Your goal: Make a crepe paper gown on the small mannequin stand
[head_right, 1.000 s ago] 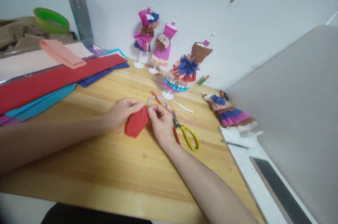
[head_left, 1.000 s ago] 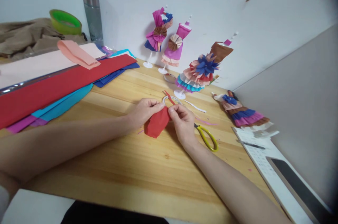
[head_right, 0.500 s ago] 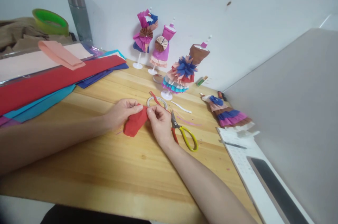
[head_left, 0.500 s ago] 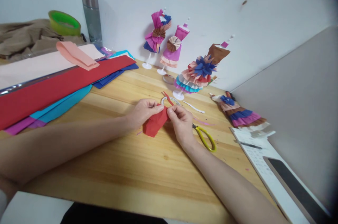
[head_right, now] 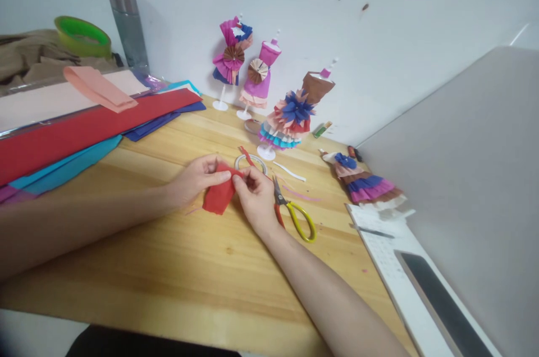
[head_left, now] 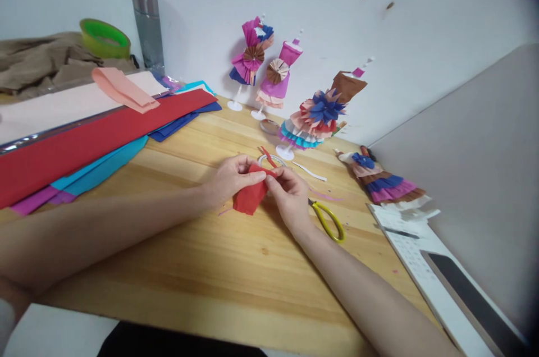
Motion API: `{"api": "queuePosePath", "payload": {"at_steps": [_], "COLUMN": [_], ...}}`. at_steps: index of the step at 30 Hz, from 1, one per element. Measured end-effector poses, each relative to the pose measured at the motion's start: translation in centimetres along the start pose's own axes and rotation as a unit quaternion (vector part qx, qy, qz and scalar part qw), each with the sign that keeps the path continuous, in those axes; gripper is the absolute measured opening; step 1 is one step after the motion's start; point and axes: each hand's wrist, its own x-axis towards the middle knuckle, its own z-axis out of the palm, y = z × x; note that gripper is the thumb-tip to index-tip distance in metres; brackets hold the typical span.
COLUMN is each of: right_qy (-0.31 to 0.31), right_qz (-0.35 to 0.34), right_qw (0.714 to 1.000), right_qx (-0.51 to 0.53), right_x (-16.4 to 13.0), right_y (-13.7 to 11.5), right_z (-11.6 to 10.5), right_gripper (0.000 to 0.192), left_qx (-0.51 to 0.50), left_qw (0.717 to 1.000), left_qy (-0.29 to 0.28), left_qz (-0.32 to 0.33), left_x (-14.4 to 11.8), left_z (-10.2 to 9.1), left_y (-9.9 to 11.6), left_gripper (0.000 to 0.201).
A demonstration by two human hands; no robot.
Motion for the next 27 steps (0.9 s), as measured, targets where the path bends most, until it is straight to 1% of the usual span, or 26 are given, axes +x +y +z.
{"api": "queuePosePath", "payload": {"at_steps": [2,4,6,8,10,11,13,14,17,18,20,22,24,25,27], "right_qy": [-0.003,0.000,0.005,-0.013,-0.042,-0.053,-0.056,-0.049,-0.015,-0.003,0.018,0.044,0.067,0.074,0.073], "right_qz": [-0.002,-0.010,-0.026,-0.037,-0.030,-0.024,-0.012,-0.009,-0.010,-0.013,-0.021,-0.023,-0.010,0.001,0.030], "right_qw": [1.000,1.000,0.999,0.998,0.999,0.998,0.997,0.997,0.999,0.999,0.999,0.999,0.998,0.997,0.996], "right_qx": [-0.010,0.002,0.031,0.039,0.003,-0.021,-0.053,-0.055,-0.038,-0.032,-0.020,-0.005,0.015,0.024,0.043], "right_x": [0.0,0.0,-0.1,-0.3,-0.5,-0.5,-0.6,-0.5,-0.3,-0.2,0.0,0.3,0.5,0.7,1.0], "right_y": [0.0,-0.1,-0.2,-0.4,-0.6,-0.6,-0.6,-0.6,-0.7,-0.8,-1.0,-1.1,-1.1,-1.0,-0.8], "right_z": [-0.1,-0.3,-0.4,-0.3,-0.1,0.0,0.2,0.2,0.0,-0.1,-0.3,-0.5,-0.6,-0.7,-0.9], "right_gripper": [0.020,0.023,0.021,0.020,0.025,0.024,0.015,0.011,0.011,0.011,0.011,0.013,0.016,0.018,0.022], "left_qx": [-0.008,-0.022,-0.043,-0.063,-0.070,-0.069,-0.052,-0.037,0.002,0.003,-0.010,-0.020,-0.007,0.009,0.051], "left_qw": [1.000,0.999,0.999,0.998,0.997,0.997,0.998,0.998,0.999,0.999,0.999,0.998,0.996,0.996,0.995], "left_qy": [-0.001,-0.003,0.005,0.023,0.036,0.040,0.043,0.043,0.029,0.025,0.036,0.062,0.084,0.087,0.078], "left_qz": [-0.011,-0.026,-0.027,-0.020,-0.016,-0.014,-0.014,-0.018,-0.036,-0.038,-0.034,-0.026,-0.014,-0.005,0.023], "left_x": [-0.1,-0.1,0.0,0.1,0.2,0.2,0.2,0.3,0.3,0.3,0.3,0.3,0.3,0.2,0.2], "left_z": [0.1,0.2,0.2,0.1,0.0,-0.1,-0.2,-0.2,-0.3,-0.3,-0.2,-0.2,-0.1,0.0,0.1], "left_y": [0.1,0.2,0.0,-0.1,-0.2,-0.3,-0.2,-0.2,0.0,0.0,0.1,0.0,-0.1,-0.2,-0.3], "left_gripper": [0.025,0.021,0.016,0.014,0.013,0.013,0.014,0.015,0.024,0.027,0.029,0.025,0.013,0.020,0.048]}}
